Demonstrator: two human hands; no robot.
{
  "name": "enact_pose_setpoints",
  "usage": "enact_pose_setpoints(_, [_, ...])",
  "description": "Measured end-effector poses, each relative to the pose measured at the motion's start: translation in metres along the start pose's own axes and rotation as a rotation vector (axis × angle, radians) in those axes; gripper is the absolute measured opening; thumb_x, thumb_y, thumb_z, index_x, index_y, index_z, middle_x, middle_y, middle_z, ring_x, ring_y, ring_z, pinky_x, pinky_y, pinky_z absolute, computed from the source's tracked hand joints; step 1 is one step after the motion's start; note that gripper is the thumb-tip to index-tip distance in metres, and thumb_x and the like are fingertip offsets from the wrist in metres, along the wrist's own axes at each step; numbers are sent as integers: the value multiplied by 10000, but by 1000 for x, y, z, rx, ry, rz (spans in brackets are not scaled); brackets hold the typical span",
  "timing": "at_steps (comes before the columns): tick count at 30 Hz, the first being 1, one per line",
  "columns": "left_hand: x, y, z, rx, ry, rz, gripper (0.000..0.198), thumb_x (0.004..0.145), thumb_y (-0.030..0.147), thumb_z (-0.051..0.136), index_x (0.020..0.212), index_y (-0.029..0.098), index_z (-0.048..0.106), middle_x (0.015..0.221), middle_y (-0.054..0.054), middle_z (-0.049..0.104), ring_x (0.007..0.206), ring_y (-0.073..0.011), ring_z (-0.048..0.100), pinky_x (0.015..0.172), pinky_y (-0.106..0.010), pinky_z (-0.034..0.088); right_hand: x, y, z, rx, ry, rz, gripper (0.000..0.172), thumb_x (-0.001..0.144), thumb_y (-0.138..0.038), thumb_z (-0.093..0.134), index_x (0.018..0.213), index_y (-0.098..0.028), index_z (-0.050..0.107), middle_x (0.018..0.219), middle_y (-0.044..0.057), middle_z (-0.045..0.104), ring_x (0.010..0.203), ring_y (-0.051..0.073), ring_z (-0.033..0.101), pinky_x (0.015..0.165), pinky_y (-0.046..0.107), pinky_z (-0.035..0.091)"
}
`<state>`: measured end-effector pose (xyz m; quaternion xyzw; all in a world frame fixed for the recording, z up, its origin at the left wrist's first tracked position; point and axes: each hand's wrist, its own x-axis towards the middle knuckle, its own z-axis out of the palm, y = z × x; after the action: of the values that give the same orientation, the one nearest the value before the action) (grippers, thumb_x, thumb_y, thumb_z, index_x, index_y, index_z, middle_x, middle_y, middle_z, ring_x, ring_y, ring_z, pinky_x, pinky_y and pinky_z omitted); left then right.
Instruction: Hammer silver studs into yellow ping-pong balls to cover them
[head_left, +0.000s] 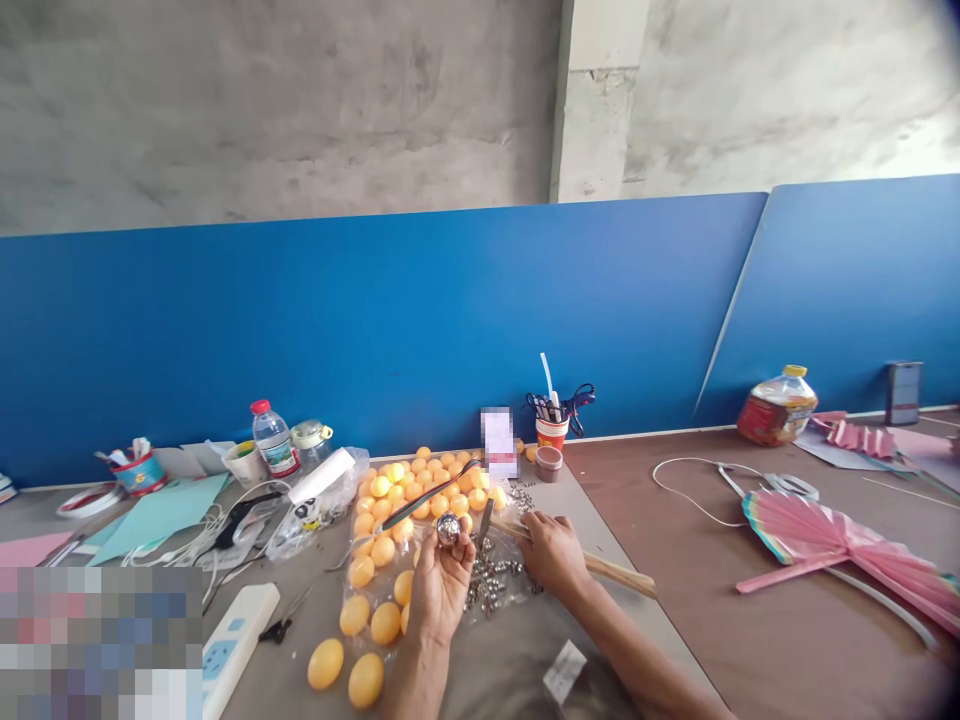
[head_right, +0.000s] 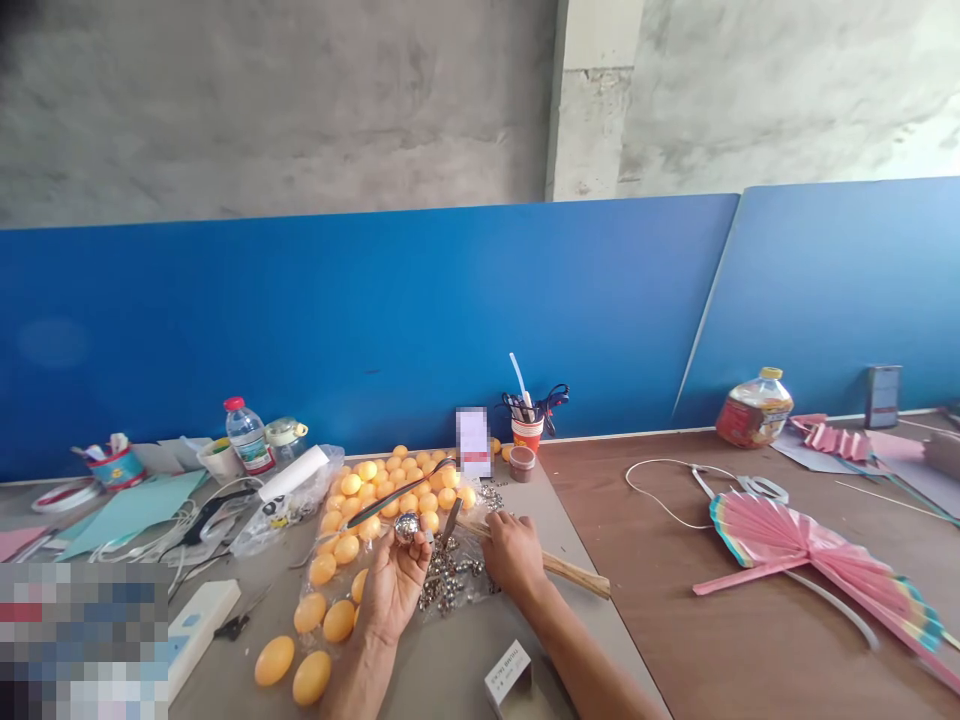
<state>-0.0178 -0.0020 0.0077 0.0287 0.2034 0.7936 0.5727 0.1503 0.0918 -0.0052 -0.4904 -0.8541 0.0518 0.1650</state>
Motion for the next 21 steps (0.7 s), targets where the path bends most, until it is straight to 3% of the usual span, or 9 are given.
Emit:
enact_pose_setpoints(4, [0,-2,-2,-1,17,10,299,954,150,496,764,125,725,801,-115,772,607,-134,696,649,-272,600,-1,-3,4,-12,-48,-27,166,903,-197,503,945,-170,662,1037,110,702,999,247,616,855,331,351])
enact_pose_setpoints(8, [0,-2,-2,15,17,41,137,868,101,609,833,141,735,839,-97,770,706,-169,720,705,-301,603,-2,-2,7,13,18,-26,161,875,-194,536,933,-189,686,1081,112,677,1056,263,580,885,340,363])
enact_pose_setpoints(14, [-3,1,2,42,4,133,130,781,66,698,866,158,732,922,-91,772,900,-220,736,877,-361,581,-2,3,16,36,125,-102,176,856,-160,538,908,-189,703,1060,113,677,1050,272,569,943,373,366])
enact_pose_setpoints(19, [-2,3,2,131,47,215,52,808,168,740,778,174,698,818,-85,758,762,-200,739,777,-331,599,-2,5,28,80,242,-180,193,843,-128,535,870,-205,710,1037,98,694,1042,268,577,1036,420,327])
enact_pose_setpoints(21, [0,3,0,200,86,231,126,856,268,715,778,172,690,771,-94,739,655,-176,707,678,-308,595,-1,4,30,99,269,-180,201,836,-119,534,858,-212,712,1038,96,698,1048,272,577,1058,444,311])
